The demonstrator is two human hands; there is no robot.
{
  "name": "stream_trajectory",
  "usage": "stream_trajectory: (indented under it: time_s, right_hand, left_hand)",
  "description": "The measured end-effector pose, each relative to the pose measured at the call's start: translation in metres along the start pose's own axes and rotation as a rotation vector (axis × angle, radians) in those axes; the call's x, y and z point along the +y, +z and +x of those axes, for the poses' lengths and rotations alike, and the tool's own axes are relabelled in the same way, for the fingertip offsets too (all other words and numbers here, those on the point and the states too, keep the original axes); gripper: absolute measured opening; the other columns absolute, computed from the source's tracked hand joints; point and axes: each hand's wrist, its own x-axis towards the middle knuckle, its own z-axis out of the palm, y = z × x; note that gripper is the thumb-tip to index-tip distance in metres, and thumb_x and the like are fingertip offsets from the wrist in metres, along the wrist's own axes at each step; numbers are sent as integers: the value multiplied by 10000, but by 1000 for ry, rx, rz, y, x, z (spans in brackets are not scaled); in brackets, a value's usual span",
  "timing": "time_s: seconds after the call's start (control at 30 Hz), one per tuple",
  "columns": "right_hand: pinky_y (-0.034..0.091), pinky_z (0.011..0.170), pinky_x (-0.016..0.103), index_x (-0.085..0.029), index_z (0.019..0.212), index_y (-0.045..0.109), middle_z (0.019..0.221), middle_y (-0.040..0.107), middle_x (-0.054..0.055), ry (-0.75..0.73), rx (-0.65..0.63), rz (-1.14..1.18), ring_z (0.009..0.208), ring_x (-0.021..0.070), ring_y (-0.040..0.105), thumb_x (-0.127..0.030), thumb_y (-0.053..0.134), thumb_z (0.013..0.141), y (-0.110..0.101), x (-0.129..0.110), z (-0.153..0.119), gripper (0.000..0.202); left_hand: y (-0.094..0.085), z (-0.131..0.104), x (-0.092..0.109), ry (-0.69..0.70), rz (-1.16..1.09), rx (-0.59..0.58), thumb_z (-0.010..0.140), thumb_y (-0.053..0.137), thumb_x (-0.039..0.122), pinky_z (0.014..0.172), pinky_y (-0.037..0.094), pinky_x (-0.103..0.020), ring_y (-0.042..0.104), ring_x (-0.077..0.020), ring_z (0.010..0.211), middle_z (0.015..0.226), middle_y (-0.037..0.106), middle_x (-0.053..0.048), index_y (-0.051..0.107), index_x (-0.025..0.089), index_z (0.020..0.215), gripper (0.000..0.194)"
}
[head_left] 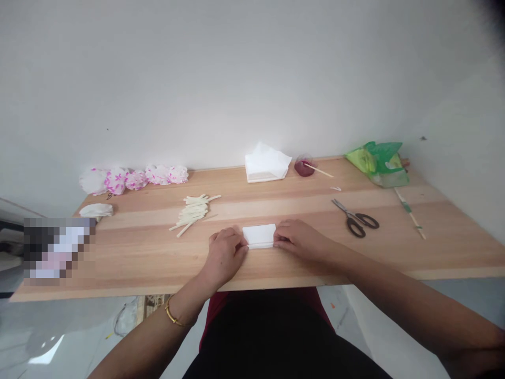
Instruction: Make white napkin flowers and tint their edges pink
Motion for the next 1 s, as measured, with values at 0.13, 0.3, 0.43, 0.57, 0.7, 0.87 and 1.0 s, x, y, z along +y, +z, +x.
stream_trajectory:
  time_s: [0.13,0.3,0.43,0.57,0.7,0.87,1.0]
  right_hand:
    - [382,653,268,-180,702,628,749,651,32,65,-38,27,709,166,561,-284,541,868,-3,0,5,214]
    - [365,613,268,-194,682,647,731,680,26,204,-74,20,682,172,575,-307,587,816,-2,-1,9,186]
    - [348,594,269,-197,664,647,721,687,26,259,-77,-19,672,173,577,-333,596,800,-1,-1,11,199]
    - [329,564,266,-205,670,648,712,688,18,261,-85,-28,644,167,567,-353,603,786,1,3,12,194]
    - [308,547,265,-206,651,635,691,679,17,264,-91,-38,625,166,556,-354,613,768,2,6,13,190]
    - [310,562,260,-200,647,609,701,673,16,275,-79,-47,643,165,554,-342,616,757,2,3,14,180]
    - [313,571,254,-191,642,591,701,666,10,284,-74,-42,650,157,549,-330,617,747,2,1,13,176]
  left_hand:
    - [-3,4,4,-73,30,-49,747,581,198,874,369,-382,550,-204,930,838,615,-14,632,208,701,70]
    - [-12,15,7,-96,80,-155,733,577,212,849,395,-385,552,-218,924,846,622,-23,638,209,669,89]
    - [-17,22,10,-114,144,-212,719,581,235,820,416,-401,559,-244,915,852,628,-44,641,208,657,90]
    - [-18,27,13,-120,202,-239,716,559,243,801,427,-413,571,-257,901,858,641,-65,645,204,647,117]
    - [-17,30,15,-115,246,-269,710,539,226,773,439,-396,591,-246,853,802,661,-58,640,209,608,145]
    - [-19,33,17,-118,271,-281,696,546,235,743,443,-387,602,-252,822,766,671,-63,644,206,598,141]
    - [-20,35,19,-134,289,-298,682,556,232,739,445,-378,609,-248,809,760,675,-73,645,194,593,132]
